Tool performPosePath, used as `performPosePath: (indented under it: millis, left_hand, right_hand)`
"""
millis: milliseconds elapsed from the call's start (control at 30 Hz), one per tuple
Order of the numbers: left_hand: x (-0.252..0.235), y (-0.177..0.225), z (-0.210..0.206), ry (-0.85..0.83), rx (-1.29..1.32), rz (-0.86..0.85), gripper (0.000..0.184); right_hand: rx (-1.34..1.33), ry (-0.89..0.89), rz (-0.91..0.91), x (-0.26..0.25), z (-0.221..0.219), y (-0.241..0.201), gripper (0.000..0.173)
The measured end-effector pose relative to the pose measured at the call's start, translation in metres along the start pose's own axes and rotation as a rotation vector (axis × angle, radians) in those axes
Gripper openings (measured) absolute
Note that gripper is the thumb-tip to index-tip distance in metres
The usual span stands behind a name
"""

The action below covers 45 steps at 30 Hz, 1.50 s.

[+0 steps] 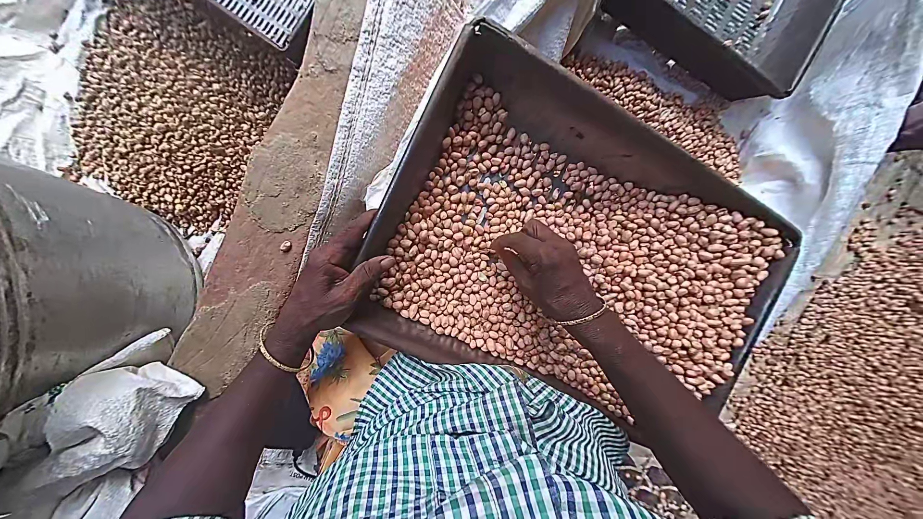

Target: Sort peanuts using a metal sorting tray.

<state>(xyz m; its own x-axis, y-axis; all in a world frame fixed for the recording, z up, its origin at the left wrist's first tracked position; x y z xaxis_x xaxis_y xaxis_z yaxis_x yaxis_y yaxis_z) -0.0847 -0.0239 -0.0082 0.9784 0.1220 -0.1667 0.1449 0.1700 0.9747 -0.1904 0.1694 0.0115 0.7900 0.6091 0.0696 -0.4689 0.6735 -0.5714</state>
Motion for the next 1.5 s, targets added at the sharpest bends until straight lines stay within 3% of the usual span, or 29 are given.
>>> performPosePath:
  millis: [133,267,333,433,500,567,700,800,933,1033,1200,1267,1333,1367,1433,1500]
  left_hand:
    - [0.000,-0.001,0.001,-0.007,0.000,0.002,0.048]
    - [0.000,-0.002,0.002,0.001,-0.026,-0.001,0.048]
    - [0.001,-0.002,0.002,0.003,-0.035,0.023,0.049]
    - [-0.001,-0.002,-0.001,-0.010,0.014,0.008,0.046]
    - [0.002,-0.001,0.002,0.009,-0.002,-0.006,0.041]
    - [0.001,0.003,0.006,0.049,-0.063,-0.027,0.043]
    - [0.002,0.001,0.005,0.053,-0.124,-0.035,0.047]
    - [0.000,0.005,0.005,0.048,-0.145,0.021,0.043]
    - [-0.004,0.002,0.001,-0.054,-0.199,0.260,0.038]
    - [-0.008,-0.007,-0.005,-0.119,-0.202,0.213,0.040]
    - [-0.007,-0.012,-0.001,-0.108,-0.267,0.133,0.052]
    - [-0.005,-0.013,0.001,-0.098,-0.257,0.132,0.053]
    - [-0.005,-0.015,0.001,-0.090,-0.243,0.115,0.051]
    - [-0.006,-0.015,0.001,-0.089,-0.239,0.106,0.050]
    - [-0.005,-0.016,0.002,-0.077,-0.240,0.108,0.049]
    - [-0.005,-0.015,0.003,-0.085,-0.248,0.101,0.052]
  right_hand:
    - [0.074,0.036,0.127,0.001,-0.018,-0.008,0.012]
    - [-0.031,-0.074,-0.029,-0.018,0.005,0.002,0.012]
    - [0.001,-0.072,-0.001,-0.037,0.024,-0.029,0.012]
    - [-0.242,-0.096,0.261,-0.070,0.046,-0.127,0.027]
    - [-0.354,-0.056,0.309,-0.088,0.053,-0.146,0.034]
    - [-0.339,0.055,0.319,-0.096,0.051,-0.115,0.024]
    - [-0.334,-0.150,0.461,-0.079,-0.012,-0.063,0.023]
    - [-0.424,-0.322,0.568,-0.060,-0.057,-0.081,0.022]
    - [-0.256,-0.481,0.646,-0.001,-0.096,-0.118,0.033]
    - [-0.102,-0.502,0.522,0.033,-0.083,-0.089,0.030]
    - [0.262,-0.616,0.397,0.081,-0.013,0.007,0.014]
    - [0.407,-0.652,0.225,0.070,0.029,0.049,0.032]
    - [0.514,-0.613,0.039,0.052,0.074,0.079,0.037]
    - [0.491,-0.533,0.017,0.043,0.094,0.079,0.034]
    - [0.328,-0.326,0.171,0.036,0.101,0.041,0.033]
    - [0.099,-0.310,0.321,0.047,0.057,-0.004,0.031]
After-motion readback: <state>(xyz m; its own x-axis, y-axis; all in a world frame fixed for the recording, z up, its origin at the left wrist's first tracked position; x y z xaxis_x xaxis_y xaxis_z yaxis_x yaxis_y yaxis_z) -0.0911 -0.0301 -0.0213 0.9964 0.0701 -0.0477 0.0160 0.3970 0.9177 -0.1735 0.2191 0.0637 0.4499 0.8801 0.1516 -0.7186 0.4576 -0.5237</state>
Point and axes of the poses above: each hand's wrist, its own x-axis away from the middle knuckle, its own z-axis out of the back of the hand, y = z × x, the point moved 10 cm from there along -x, towards the middle knuckle, and after that the axes turned 12 degrees about -z, right-handed, at the moved point
